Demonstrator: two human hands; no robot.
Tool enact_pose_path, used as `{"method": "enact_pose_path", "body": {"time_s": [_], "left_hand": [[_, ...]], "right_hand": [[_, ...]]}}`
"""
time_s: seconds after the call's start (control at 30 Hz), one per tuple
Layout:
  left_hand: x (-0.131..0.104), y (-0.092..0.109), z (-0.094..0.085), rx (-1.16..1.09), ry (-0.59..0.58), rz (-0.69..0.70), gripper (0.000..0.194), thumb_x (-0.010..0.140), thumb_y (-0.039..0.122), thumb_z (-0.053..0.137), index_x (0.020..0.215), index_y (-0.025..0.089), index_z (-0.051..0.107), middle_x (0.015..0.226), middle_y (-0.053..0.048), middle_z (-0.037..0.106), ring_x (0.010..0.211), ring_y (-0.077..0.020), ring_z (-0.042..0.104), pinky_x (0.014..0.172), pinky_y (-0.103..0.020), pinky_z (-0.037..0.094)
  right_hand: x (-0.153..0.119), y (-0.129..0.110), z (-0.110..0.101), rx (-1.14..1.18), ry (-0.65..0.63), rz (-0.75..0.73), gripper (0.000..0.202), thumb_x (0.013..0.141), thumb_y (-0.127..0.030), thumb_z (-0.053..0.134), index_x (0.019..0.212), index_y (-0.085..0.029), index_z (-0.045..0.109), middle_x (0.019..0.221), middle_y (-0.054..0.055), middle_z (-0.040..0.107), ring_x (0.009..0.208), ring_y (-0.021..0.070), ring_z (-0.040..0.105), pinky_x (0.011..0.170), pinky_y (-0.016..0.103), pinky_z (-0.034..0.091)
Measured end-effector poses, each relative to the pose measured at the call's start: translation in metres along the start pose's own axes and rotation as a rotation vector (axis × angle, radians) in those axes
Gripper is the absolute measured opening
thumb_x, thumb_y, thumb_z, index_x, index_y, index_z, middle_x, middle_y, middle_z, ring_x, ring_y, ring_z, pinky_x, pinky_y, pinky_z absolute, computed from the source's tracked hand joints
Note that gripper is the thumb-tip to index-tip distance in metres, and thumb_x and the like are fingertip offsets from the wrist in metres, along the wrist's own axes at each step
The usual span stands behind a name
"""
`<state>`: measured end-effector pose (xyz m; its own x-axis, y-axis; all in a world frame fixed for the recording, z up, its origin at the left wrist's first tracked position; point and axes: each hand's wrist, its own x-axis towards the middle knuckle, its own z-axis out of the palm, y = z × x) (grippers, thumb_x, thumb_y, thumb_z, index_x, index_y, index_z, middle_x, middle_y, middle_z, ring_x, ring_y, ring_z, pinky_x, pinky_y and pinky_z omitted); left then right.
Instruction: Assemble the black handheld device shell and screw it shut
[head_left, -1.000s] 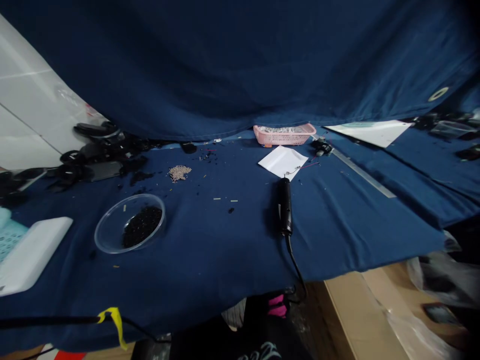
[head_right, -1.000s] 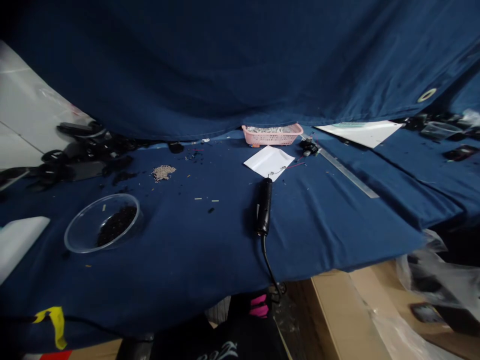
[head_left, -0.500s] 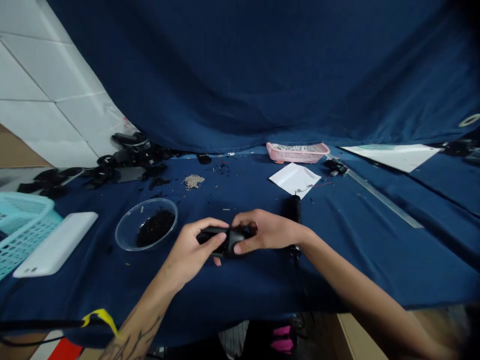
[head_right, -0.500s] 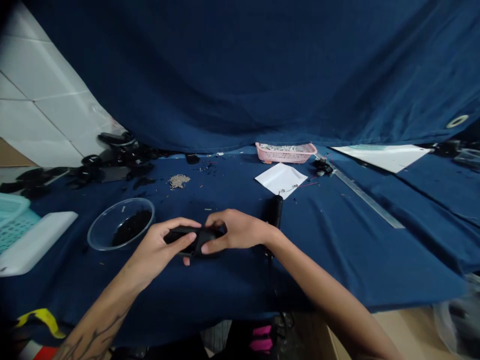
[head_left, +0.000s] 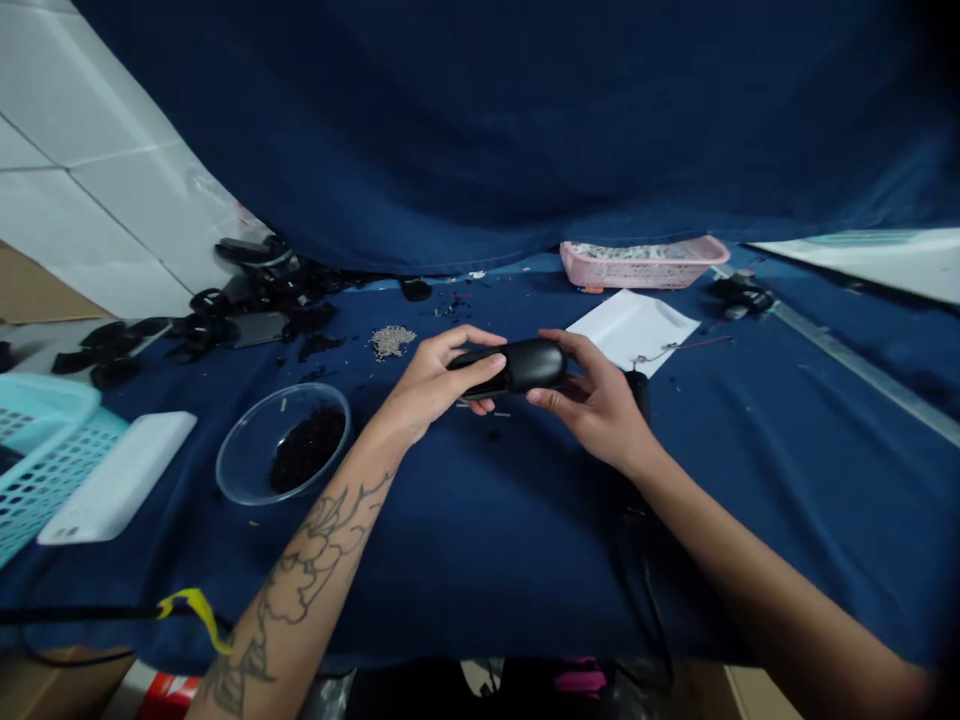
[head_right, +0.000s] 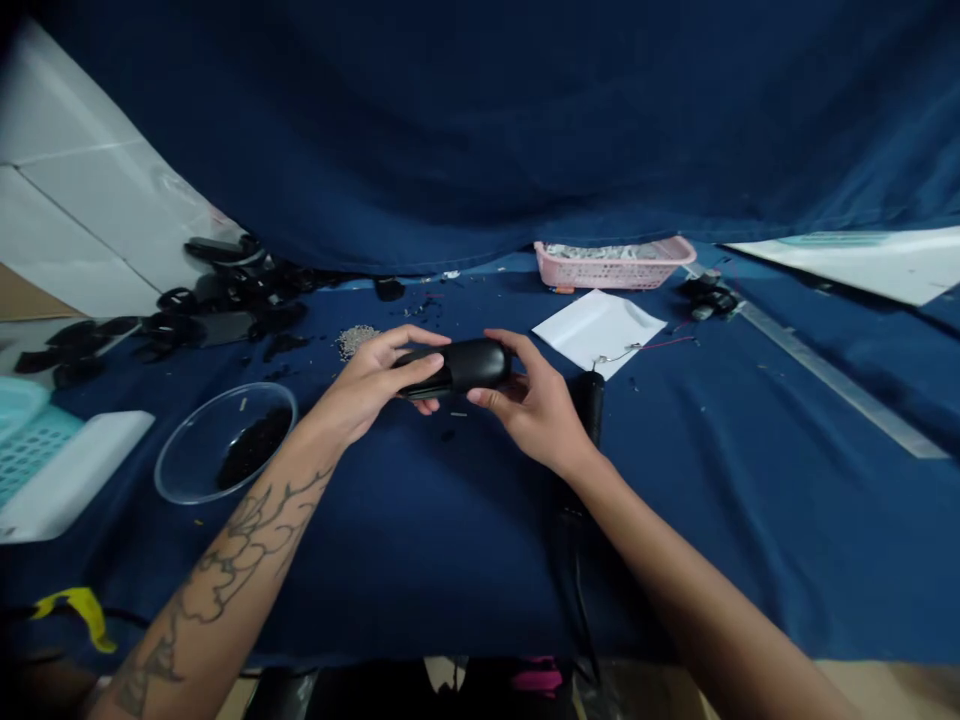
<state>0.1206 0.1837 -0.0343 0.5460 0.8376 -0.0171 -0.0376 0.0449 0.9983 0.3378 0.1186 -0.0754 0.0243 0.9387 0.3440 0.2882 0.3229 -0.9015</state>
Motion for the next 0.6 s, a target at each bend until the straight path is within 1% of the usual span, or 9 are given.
{"method": "enact_pose_path", "body": {"time_s": [0.1,0.13,0.2,0.27,0.33,0.4,0.47,0.53,0.6], "left_hand": [[-0.008,-0.013,-0.008,-0.049,-0.137,-0.091,0.053,0.087,0.041,0.08,0.131,0.017,0.065,0.099,-0.011,0.074,0.063,-0.0191,0.074,0.062,-0.033,0.063],[-0.011,-0.017,-0.01,-0.069,-0.189,-0.137,0.053,0.088,0.044,0.078,0.13,0.014,0.065,0.096,-0.013,0.075,0.063,-0.0205,0.075,0.061,-0.034,0.063],[-0.017,-0.025,-0.012,-0.114,-0.291,-0.23,0.053,0.093,0.055,0.068,0.116,0.007,0.069,0.092,-0.018,0.076,0.064,-0.024,0.075,0.06,-0.037,0.062],[-0.019,-0.03,-0.012,-0.171,-0.383,-0.312,0.062,0.097,0.064,0.054,0.107,0.005,0.071,0.095,-0.024,0.076,0.066,-0.0272,0.075,0.062,-0.041,0.062],[-0.018,-0.034,-0.013,-0.242,-0.439,-0.365,0.067,0.099,0.066,0.045,0.109,0.006,0.072,0.098,-0.025,0.076,0.068,-0.0277,0.074,0.06,-0.041,0.06],[-0.016,-0.038,-0.013,-0.303,-0.423,-0.364,0.06,0.1,0.062,0.048,0.115,0.008,0.071,0.1,-0.022,0.075,0.071,-0.0248,0.071,0.058,-0.035,0.056],[-0.015,-0.042,-0.012,-0.333,-0.338,-0.311,0.051,0.099,0.056,0.053,0.117,0.011,0.07,0.101,-0.018,0.073,0.075,-0.0209,0.067,0.059,-0.029,0.051],[-0.015,-0.044,-0.01,-0.331,-0.236,-0.243,0.042,0.098,0.05,0.061,0.12,0.015,0.069,0.105,-0.013,0.07,0.083,-0.0181,0.064,0.063,-0.027,0.05],[-0.015,-0.046,-0.008,-0.305,-0.168,-0.189,0.041,0.096,0.042,0.068,0.13,0.02,0.066,0.117,-0.011,0.067,0.092,-0.017,0.061,0.069,-0.026,0.051]], "right_hand": [[-0.001,-0.001,-0.001,-0.059,-0.071,-0.003,0.069,0.089,-0.044,0.083,0.148,-0.025,0.054,0.143,0.012,0.057,0.111,0.031,0.067,0.096,0.045,0.06],[-0.001,-0.002,-0.001,-0.073,-0.111,-0.015,0.066,0.09,-0.043,0.082,0.148,-0.026,0.055,0.145,0.011,0.056,0.116,0.0319,0.065,0.097,0.045,0.06],[-0.002,-0.005,0.0,-0.07,-0.193,-0.055,0.062,0.094,-0.041,0.079,0.149,-0.029,0.055,0.151,0.01,0.051,0.132,0.0342,0.057,0.102,0.046,0.057],[-0.003,-0.008,0.0,-0.038,-0.255,-0.084,0.057,0.096,-0.039,0.076,0.149,-0.032,0.056,0.158,0.009,0.045,0.144,0.0351,0.046,0.109,0.048,0.054],[-0.003,-0.009,0.0,-0.02,-0.284,-0.076,0.055,0.097,-0.037,0.076,0.149,-0.033,0.056,0.162,0.007,0.041,0.149,0.0355,0.04,0.115,0.051,0.049],[-0.003,-0.007,0.0,-0.017,-0.271,-0.031,0.056,0.097,-0.034,0.075,0.15,-0.034,0.055,0.163,0.007,0.04,0.147,0.0356,0.043,0.116,0.052,0.048],[-0.003,-0.006,0.001,0.025,-0.219,0.03,0.065,0.096,-0.032,0.077,0.154,-0.035,0.048,0.163,0.008,0.04,0.14,0.0345,0.051,0.113,0.051,0.052],[-0.004,-0.006,0.002,0.145,-0.18,0.103,0.076,0.095,-0.032,0.079,0.159,-0.035,0.038,0.162,0.01,0.04,0.131,0.0321,0.06,0.107,0.049,0.058],[-0.004,-0.007,0.003,0.285,-0.185,0.153,0.082,0.096,-0.034,0.078,0.162,-0.032,0.031,0.16,0.013,0.042,0.124,0.0302,0.066,0.103,0.049,0.06]]}}
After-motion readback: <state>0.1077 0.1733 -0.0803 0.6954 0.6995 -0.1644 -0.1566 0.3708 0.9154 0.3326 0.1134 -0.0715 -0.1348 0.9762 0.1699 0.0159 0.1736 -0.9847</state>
